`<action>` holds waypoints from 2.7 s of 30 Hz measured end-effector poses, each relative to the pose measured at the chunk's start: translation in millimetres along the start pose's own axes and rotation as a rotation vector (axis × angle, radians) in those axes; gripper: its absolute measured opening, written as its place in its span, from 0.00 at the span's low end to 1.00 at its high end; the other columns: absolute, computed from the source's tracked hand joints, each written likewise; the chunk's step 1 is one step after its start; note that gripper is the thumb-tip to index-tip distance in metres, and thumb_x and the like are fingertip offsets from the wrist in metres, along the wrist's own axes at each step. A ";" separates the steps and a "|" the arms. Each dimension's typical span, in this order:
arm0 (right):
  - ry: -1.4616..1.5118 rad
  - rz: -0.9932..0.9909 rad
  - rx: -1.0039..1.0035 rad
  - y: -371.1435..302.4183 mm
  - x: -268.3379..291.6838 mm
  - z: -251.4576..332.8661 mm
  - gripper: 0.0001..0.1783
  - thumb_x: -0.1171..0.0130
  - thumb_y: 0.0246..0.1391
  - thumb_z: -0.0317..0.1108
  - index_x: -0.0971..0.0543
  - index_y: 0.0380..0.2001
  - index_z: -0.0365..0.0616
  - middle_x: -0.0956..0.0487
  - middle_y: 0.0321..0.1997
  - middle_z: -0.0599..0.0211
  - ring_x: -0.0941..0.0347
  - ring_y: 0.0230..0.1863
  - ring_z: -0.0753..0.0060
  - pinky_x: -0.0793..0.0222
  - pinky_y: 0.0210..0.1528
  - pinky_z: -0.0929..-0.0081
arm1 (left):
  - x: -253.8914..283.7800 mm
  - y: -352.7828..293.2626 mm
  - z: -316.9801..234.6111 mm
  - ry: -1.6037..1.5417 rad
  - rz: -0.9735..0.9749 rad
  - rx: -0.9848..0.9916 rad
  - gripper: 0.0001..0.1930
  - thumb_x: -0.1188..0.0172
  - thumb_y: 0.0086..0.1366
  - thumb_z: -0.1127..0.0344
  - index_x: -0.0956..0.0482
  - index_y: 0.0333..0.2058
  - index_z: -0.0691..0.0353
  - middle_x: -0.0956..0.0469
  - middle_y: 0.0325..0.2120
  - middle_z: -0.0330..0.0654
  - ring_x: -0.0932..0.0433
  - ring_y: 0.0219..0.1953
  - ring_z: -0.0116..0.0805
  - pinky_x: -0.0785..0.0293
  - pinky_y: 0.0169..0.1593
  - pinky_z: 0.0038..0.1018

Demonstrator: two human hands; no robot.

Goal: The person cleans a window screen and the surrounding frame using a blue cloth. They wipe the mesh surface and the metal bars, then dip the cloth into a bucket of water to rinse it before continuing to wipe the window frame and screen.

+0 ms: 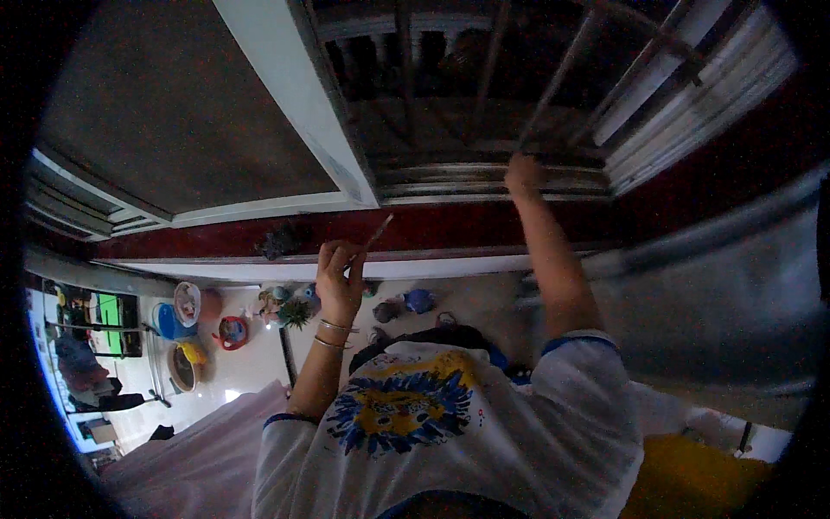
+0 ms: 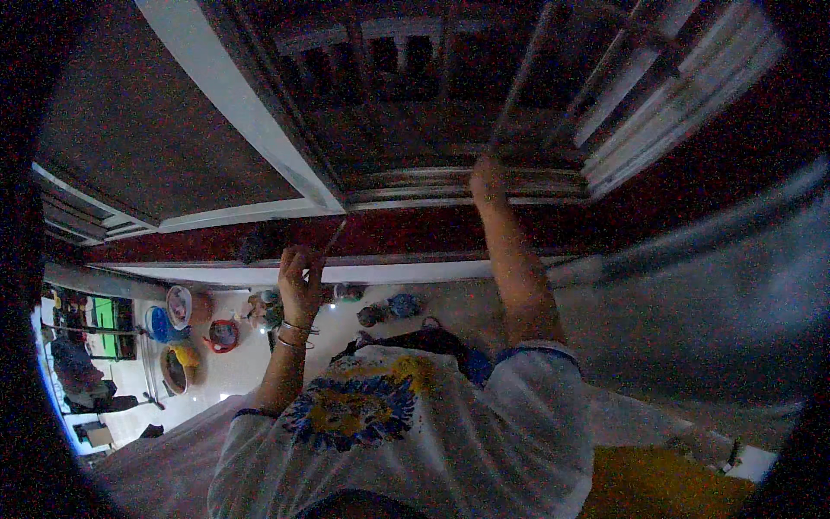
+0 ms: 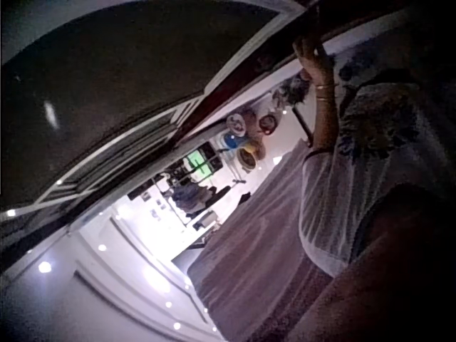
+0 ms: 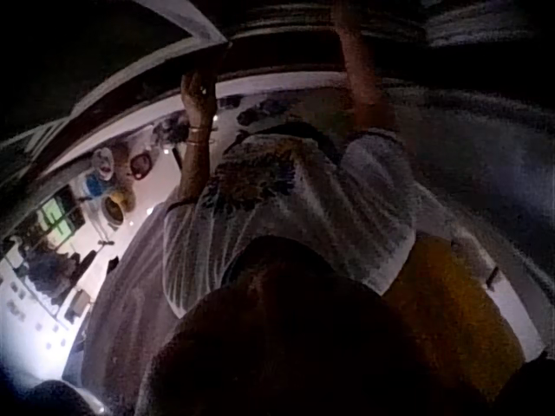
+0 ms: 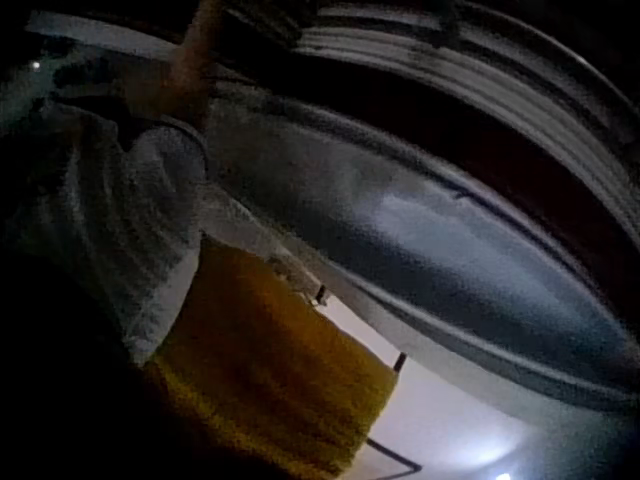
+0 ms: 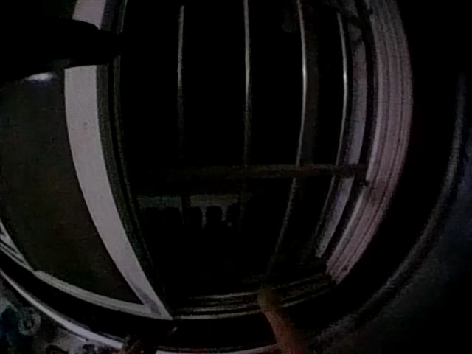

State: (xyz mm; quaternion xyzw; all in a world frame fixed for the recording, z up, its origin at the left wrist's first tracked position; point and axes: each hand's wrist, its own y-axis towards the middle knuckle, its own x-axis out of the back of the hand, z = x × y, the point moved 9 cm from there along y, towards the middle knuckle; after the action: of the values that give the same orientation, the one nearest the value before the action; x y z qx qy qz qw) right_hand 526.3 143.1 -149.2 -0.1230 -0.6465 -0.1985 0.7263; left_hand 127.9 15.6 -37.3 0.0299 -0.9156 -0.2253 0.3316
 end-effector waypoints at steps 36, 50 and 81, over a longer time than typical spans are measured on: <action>0.209 0.189 -0.079 -87.1 31.4 118.3 0.25 0.41 0.38 0.31 0.31 0.44 0.36 0.30 0.44 0.45 0.31 0.45 0.47 0.36 0.45 0.49 | -12.2 14.3 21.0 -0.083 0.029 -0.199 0.05 0.42 0.52 0.77 0.26 0.29 0.65 0.30 0.31 0.46 0.28 0.32 0.43 0.29 0.32 0.31; 0.878 -0.387 -0.047 -59.2 50.2 27.5 0.17 0.40 0.33 0.22 0.31 0.31 0.42 0.27 0.27 0.57 0.29 0.32 0.56 0.34 0.38 0.66 | -29.4 18.3 27.4 -0.118 0.092 -0.032 0.07 0.42 0.50 0.79 0.26 0.30 0.65 0.30 0.31 0.46 0.27 0.31 0.41 0.30 0.31 0.29; 0.129 -0.117 0.031 -50.6 -2.2 128.9 0.12 0.44 0.41 0.35 0.20 0.28 0.39 0.24 0.38 0.54 0.31 0.46 0.49 0.37 0.46 0.47 | -18.8 -0.4 27.6 -0.024 0.049 0.063 0.05 0.41 0.51 0.77 0.26 0.28 0.65 0.30 0.31 0.44 0.27 0.29 0.38 0.29 0.32 0.28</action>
State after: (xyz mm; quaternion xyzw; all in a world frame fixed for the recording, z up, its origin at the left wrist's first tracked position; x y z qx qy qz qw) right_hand 388.7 154.4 -138.0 -0.0606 -0.6073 -0.2379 0.7556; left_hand 125.4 29.9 -67.4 0.0152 -0.9266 -0.1883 0.3251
